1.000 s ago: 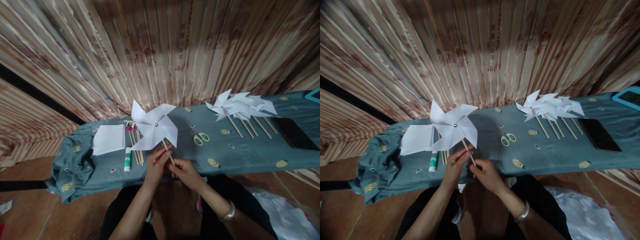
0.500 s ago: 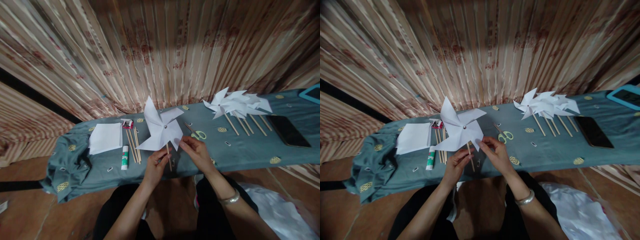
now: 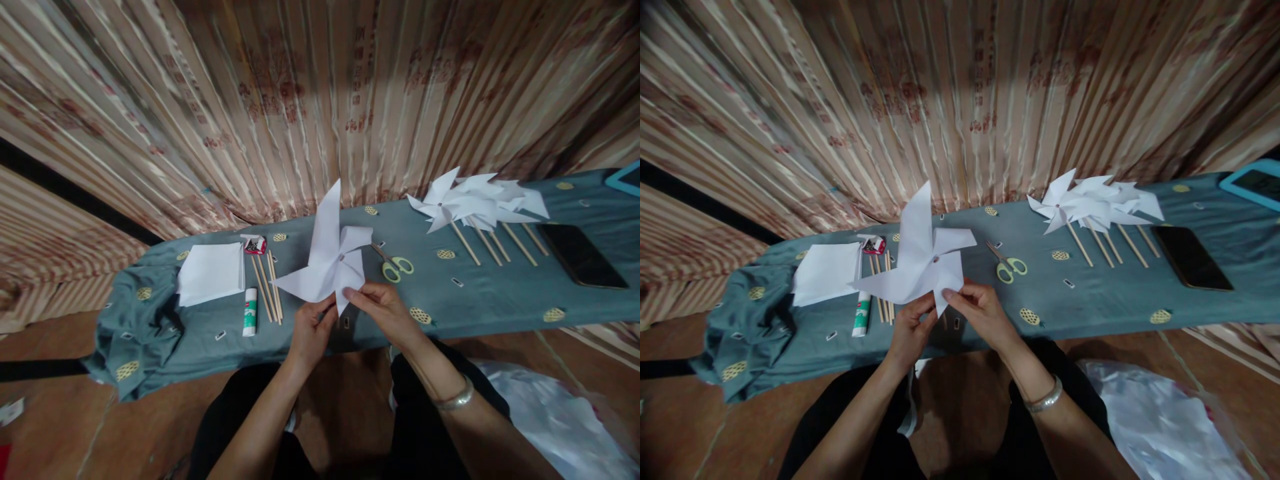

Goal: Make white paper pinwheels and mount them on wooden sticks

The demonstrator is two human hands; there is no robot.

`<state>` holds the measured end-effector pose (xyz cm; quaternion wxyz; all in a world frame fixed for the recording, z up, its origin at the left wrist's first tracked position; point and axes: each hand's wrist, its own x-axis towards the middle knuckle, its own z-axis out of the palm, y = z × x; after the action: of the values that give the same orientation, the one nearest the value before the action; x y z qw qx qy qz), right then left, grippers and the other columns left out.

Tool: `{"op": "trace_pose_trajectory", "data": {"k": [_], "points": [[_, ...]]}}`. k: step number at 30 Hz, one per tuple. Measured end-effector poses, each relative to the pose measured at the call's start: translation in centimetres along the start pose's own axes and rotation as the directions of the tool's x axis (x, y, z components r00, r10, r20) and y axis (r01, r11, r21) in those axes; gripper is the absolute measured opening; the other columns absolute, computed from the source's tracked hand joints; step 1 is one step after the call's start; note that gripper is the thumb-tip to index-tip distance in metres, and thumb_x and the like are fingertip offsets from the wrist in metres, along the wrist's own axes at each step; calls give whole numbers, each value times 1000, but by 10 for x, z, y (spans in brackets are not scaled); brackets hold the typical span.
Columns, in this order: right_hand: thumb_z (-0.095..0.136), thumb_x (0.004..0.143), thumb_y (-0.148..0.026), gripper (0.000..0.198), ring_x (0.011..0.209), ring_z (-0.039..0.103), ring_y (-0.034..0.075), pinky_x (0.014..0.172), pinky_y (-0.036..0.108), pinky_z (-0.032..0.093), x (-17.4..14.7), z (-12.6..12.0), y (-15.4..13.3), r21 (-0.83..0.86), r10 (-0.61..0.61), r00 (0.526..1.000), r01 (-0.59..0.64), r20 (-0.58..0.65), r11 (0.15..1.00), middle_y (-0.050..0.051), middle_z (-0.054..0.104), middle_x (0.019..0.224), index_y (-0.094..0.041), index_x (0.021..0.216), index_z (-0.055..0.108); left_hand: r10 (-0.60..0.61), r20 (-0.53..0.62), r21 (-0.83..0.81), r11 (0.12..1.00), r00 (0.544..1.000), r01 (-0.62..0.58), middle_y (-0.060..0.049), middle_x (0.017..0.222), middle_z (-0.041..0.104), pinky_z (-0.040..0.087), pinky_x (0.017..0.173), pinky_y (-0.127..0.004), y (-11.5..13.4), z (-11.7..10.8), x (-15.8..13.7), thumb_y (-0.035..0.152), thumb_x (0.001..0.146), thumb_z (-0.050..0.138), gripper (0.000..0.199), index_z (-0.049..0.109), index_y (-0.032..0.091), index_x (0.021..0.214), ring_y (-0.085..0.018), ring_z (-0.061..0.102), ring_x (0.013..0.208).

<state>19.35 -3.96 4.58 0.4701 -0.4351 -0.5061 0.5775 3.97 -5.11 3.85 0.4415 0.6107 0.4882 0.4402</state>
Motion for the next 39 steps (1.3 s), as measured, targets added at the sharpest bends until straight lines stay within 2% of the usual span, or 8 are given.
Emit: {"op": "trace_pose_trajectory", "data": {"k": [4, 9, 11, 15, 17, 25, 31, 39], "points": [[63, 85, -45, 25, 98, 66, 23, 91, 35, 47, -9, 3, -7, -282, -131, 991, 132, 25, 950, 4, 74, 100, -22, 86, 75, 52, -10, 51, 997, 999, -51, -7, 96, 77, 49, 94, -39, -4, -1, 0, 24, 83, 57, 24, 78, 21, 93, -24, 68, 95], [56, 91, -45, 35, 78, 68, 19, 74, 30, 49, -22, -10, -22, -534, -173, 982, 185, 74, 825, 3, 73, 79, -21, 70, 70, 77, -15, 79, 994, 997, -75, -6, 98, 76, 49, 90, -35, -8, -3, 1, 22, 83, 55, 24, 77, 23, 92, -23, 67, 97], [54, 92, -46, 37, 78, 69, 20, 71, 30, 51, -24, -21, -26, -570, -248, 969, 204, 1, 796, 5, 74, 82, -22, 69, 69, 71, -9, 86, 994, 997, -70, -7, 98, 76, 49, 89, -35, -9, -4, 1, 22, 84, 55, 24, 77, 22, 92, -23, 67, 97], [58, 91, -42, 24, 101, 67, 24, 82, 36, 54, -20, -44, -25, -688, -538, 799, 231, -269, 688, 9, 72, 110, -23, 97, 70, 54, 14, 98, 994, 998, -55, -7, 95, 75, 49, 87, -35, -9, -3, 0, 21, 83, 58, 21, 78, 22, 91, -23, 67, 94], [56, 92, -39, 34, 117, 61, 26, 94, 42, 52, -14, -51, -23, -725, -598, 746, 234, -294, 648, 11, 64, 128, -23, 121, 62, 51, 39, 95, 994, 998, -55, -7, 92, 75, 49, 85, -34, -8, -1, -1, 22, 83, 58, 21, 78, 22, 90, -22, 66, 90], [46, 97, -32, 42, 122, 60, 23, 106, 43, 46, -8, -49, -14, -675, -460, 874, 245, -157, 696, 7, 64, 132, -26, 138, 49, 49, 47, 78, 996, 998, -53, -6, 92, 74, 50, 83, -32, -8, 5, 0, 26, 84, 60, 18, 78, 23, 89, -20, 66, 85], [51, 94, -34, 47, 131, 52, 26, 109, 46, 42, -5, -55, -14, -704, -548, 787, 218, -282, 676, 10, 54, 143, -25, 140, 47, 70, 64, 81, 994, 995, -75, -6, 91, 74, 50, 81, -31, -7, 5, 0, 25, 85, 59, 19, 78, 22, 89, -20, 65, 84], [51, 94, -33, 46, 115, 65, 24, 99, 40, 51, -5, -46, -9, -645, -442, 874, 222, -200, 731, 10, 67, 126, -23, 138, 49, 61, 25, 70, 996, 998, -62, -6, 87, 73, 50, 79, -30, -9, 4, 0, 29, 84, 64, 16, 78, 22, 88, -21, 66, 84]]}}
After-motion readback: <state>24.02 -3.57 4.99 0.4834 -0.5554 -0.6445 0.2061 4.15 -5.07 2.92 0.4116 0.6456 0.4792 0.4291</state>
